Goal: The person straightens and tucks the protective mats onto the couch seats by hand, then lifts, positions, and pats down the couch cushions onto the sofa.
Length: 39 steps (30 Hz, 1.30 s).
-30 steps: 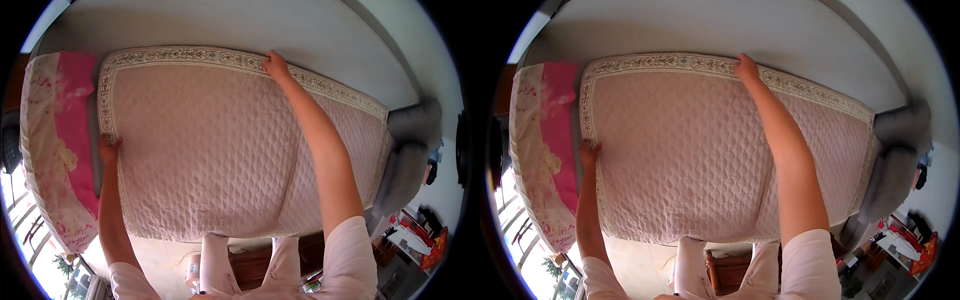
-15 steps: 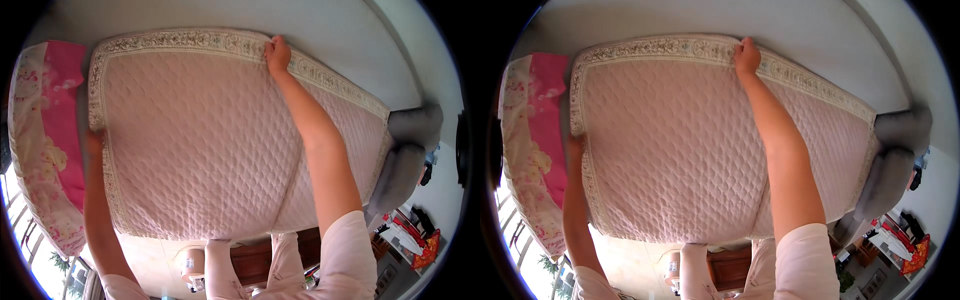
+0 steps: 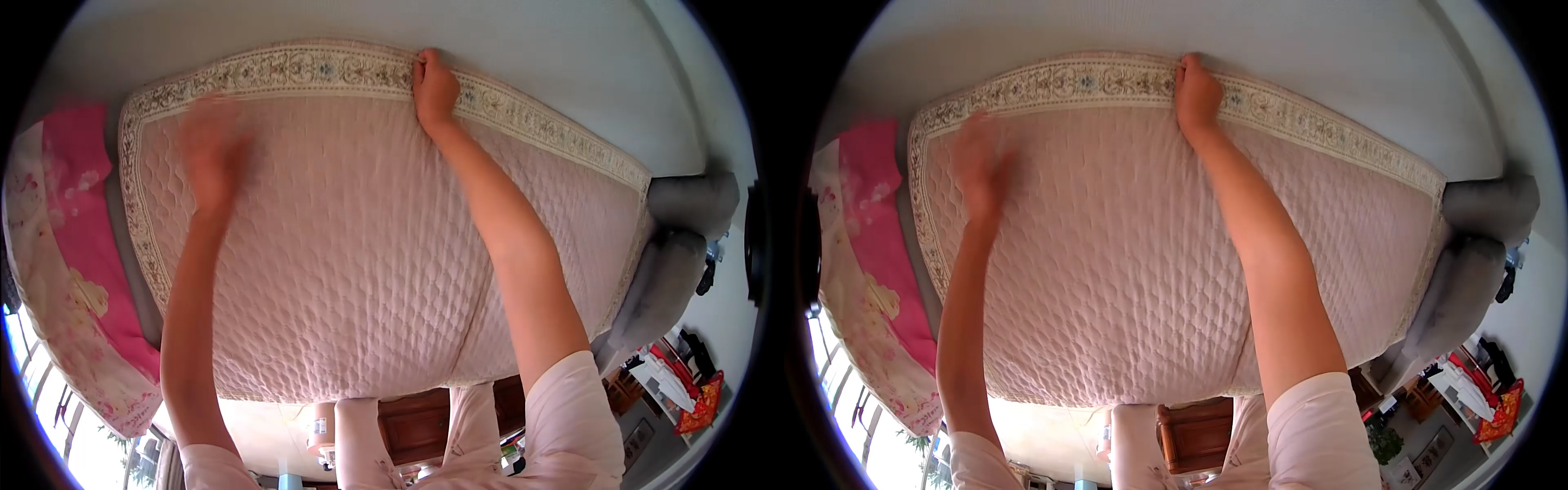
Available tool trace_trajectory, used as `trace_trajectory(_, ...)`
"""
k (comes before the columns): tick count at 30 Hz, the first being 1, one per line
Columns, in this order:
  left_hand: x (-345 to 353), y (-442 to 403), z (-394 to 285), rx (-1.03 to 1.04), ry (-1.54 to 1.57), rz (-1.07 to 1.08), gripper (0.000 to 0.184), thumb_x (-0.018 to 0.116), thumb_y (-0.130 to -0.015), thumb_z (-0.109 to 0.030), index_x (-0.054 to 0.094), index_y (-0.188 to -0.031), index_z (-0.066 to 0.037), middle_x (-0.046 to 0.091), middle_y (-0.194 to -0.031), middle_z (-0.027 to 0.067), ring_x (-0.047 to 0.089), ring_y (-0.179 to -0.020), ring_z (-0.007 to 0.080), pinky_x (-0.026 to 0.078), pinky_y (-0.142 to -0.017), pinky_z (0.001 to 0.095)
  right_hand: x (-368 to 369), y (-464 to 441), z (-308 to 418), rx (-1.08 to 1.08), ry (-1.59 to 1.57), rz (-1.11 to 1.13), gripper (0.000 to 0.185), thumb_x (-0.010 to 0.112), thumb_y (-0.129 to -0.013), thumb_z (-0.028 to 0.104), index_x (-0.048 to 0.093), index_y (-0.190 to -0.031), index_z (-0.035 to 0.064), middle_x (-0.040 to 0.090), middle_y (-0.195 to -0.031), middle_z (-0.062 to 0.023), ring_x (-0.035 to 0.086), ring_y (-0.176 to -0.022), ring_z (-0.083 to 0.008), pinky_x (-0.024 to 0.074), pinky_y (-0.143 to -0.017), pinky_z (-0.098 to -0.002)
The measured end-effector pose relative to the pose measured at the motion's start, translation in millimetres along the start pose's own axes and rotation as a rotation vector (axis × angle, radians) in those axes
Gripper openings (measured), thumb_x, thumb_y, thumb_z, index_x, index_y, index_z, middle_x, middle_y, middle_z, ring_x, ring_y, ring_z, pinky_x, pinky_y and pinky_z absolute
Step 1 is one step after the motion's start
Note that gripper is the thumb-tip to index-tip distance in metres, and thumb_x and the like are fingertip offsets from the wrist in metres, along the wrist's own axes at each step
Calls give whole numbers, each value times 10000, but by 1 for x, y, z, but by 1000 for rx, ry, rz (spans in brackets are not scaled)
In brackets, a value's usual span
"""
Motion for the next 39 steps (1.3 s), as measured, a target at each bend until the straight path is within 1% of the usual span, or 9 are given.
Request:
trace_trajectory(5, 116, -60, -49, 97, -306, 355, 471, 487, -840, -413, 431, -1260, -209, 348, -1352, 27, 246, -1283, 278, 191, -1019, 507, -3, 1, -4, 7, -72, -67, 76, 567, -791, 111, 546, -850, 68, 560, -571, -105, 546, -495, -262, 426, -474, -353)
trace_trajectory(8, 135, -57, -44, 52, -311, 387, 473, 402, -863, -476, 456, -1232, -185, 393, -1310, 27, 305, -1241, 262, 205, -996, 529, -9, 1, -1, 190, -321, 156, 152, 576, -783, 134, 565, -923, 78, 591, -714, -107, 579, -657, -242, 446, -598, -354)
trace_trajectory(11, 139, -67, -40, -5, -280, 437, 475, 393, -860, -494, 491, -1188, -164, 439, -1257, 18, 370, -1181, 250, 218, -982, 536, -25, 2, 23, -322, -167, 183, 256, 581, -789, 190, 565, -1024, 90, 577, -965, -100, 534, -913, -230, 400, -797, -395)
trace_trajectory(14, 140, -74, -39, -20, -248, 442, 453, 394, -863, -482, 519, -1141, -148, 472, -1208, 17, 417, -1127, 243, 246, -964, 526, -50, 17, -3, -244, 142, 207, 312, 571, -802, 244, 559, -1079, 100, 508, -1137, -74, 437, -1066, -238, 298, -918, -452)
trace_trajectory(23, 124, -90, -9, -38, 44, 485, 351, 440, -880, -360, 589, -1010, -71, 607, -973, 71, 546, -924, 248, 352, -885, 386, -28, 1, -50, -148, 3, 589, 414, 413, -874, 419, 532, -1131, 119, 553, -1102, -53, 467, -1045, -257, 328, -916, -431)
trace_trajectory(26, 115, -70, 38, -15, -131, 371, 423, 371, -890, -436, 588, -1023, -98, 587, -1044, 67, 531, -984, 225, 352, -872, 416, -38, 4, -70, -188, -151, 602, 453, 389, -876, 455, 520, -1158, 126, 565, -1094, -50, 477, -1036, -258, 316, -923, -425)
trace_trajectory(32, 137, -85, 38, -307, -641, 805, 408, 314, -918, -374, 582, -1063, -103, 568, -1104, 84, 497, -1040, 244, 339, -891, 468, -22, 0, -61, -62, 109, 621, 416, 362, -881, 459, 601, -1041, 158, 625, -951, -46, 526, -952, -240, 335, -809, -408)
trace_trajectory(37, 127, -37, -37, 4, -615, 252, 395, 374, -900, -365, 467, -1226, -164, 444, -1273, 98, 370, -1192, 320, 259, -932, 578, -17, 5, -66, -98, 166, 531, 421, 334, -885, 467, 595, -1031, 169, 626, -950, -36, 529, -936, -243, 320, -814, -418)
trace_trajectory(39, 123, -10, -86, 32, -492, 304, 445, 410, -890, -372, 363, -1311, -238, 314, -1374, 71, 262, -1258, 356, 204, -975, 568, -16, 4, -65, -106, 151, 549, 455, 307, -888, 488, 573, -1064, 163, 609, -1013, -50, 509, -988, -243, 309, -855, -417)
Point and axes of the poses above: each hand's wrist, its own y-axis away from the middle knuckle, its own x-axis out of the palm, z = x × y, the point moved 5 cm from there along -y, towards the middle knuckle
